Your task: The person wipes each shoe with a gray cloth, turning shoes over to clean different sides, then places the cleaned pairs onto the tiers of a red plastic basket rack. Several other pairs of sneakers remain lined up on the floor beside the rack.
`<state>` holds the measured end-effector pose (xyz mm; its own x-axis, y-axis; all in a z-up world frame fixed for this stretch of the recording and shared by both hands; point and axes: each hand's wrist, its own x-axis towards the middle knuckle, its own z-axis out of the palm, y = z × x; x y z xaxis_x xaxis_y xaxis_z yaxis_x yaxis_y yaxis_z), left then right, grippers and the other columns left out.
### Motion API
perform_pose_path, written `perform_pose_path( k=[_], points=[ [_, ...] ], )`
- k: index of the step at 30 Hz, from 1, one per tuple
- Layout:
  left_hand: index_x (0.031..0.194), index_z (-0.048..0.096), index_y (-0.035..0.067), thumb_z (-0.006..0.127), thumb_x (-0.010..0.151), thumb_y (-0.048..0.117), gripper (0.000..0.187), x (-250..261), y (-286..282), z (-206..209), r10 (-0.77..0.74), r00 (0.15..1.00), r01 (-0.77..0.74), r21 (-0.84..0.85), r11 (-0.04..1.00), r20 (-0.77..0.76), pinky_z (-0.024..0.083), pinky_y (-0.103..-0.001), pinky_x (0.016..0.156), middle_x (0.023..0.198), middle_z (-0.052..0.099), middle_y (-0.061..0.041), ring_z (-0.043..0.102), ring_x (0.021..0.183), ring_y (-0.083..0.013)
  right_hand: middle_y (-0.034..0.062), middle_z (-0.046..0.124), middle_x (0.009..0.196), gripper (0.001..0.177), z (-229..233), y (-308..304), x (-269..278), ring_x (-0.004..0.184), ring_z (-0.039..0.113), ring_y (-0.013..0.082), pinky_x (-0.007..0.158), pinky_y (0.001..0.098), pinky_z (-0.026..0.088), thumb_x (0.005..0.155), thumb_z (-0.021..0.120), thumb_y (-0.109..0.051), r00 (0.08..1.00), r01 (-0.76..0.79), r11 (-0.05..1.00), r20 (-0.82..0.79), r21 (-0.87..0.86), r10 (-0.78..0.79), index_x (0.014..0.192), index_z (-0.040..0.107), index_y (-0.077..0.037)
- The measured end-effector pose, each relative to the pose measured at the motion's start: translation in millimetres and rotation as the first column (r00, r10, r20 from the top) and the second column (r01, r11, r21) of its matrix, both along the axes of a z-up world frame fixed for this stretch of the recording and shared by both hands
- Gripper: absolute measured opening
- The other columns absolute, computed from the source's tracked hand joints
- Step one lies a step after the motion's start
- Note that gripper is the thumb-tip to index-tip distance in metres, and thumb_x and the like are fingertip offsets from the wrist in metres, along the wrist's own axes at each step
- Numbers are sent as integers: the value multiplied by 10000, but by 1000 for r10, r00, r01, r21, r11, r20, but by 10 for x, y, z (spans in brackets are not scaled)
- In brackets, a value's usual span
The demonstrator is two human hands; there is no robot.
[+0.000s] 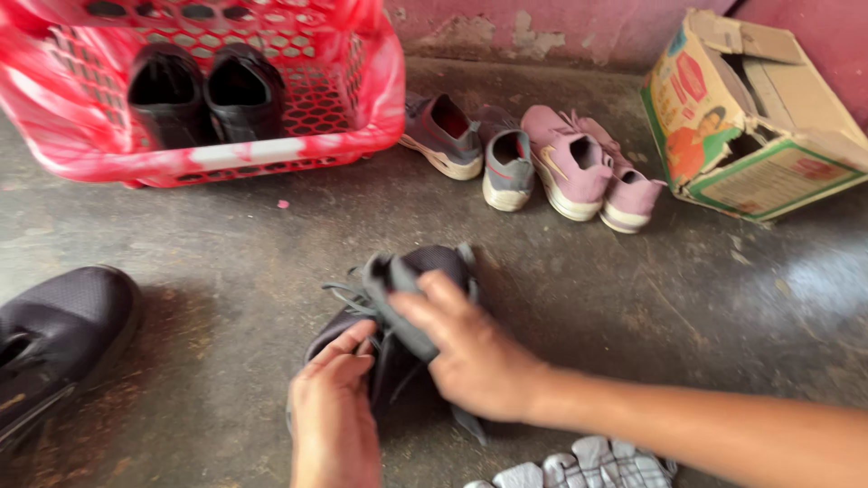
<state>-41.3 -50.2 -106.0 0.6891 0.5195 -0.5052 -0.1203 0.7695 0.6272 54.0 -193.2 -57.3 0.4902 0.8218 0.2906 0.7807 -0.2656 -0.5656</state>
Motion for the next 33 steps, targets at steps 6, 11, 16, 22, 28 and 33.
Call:
perform_pose_path(
  k=[6,11,16,22,28,33],
  points=[
    [930,592,23,583,829,41,103,118,-102,-112,42,996,-55,-171,984,-74,506,-351,918,980,641,-124,630,927,-233,244,482,1237,723,82,-4,795,1178,527,416,1009,441,426,690,550,110,975,218,976,48,8,-218,1403,458,30],
    [935,626,45,611,828,147,148,266,73,-190,-127,991,107,-287,952,-51,487,-362,933,1008,656,-101,607,952,-242,196,582,1296,574,-223,196,372,1284,558,365,1137,383,444,768,460,123,994,-65,985,80,-163,78,1308,553,-48],
    [999,644,101,678,823,261,241,356,97,-79,-95,988,62,-252,966,-120,490,-367,920,1019,683,-67,630,962,-221,212,565,1359,759,-81,65,134,1347,537,370,1174,374,372,688,461,136,985,-94,995,-150,-46,86,1400,581,-99],
    [1155,699,23,596,800,579,667,376,134,144,-274,960,238,-352,905,-54,557,-415,932,1151,751,-163,698,1026,-287,171,630,1224,706,175,14,879,1190,623,343,1026,413,483,701,487,122,987,143,981,89,-132,-132,1364,618,-83],
    [1250,671,8,517,821,670,804,416,143,122,-299,948,251,-316,915,-110,552,-412,982,1211,747,-160,708,1086,-274,234,578,1310,659,-167,159,209,1147,557,430,1022,479,448,636,532,99,975,-22,951,205,-308,88,1291,565,29],
    [1251,660,23,484,821,662,790,412,140,48,-245,968,211,-376,902,-44,549,-440,972,1207,743,-158,706,1090,-293,268,570,1407,788,-54,50,215,1364,518,396,1171,449,361,644,447,149,991,-135,990,0,-31,135,1406,580,-2]
  ],
)
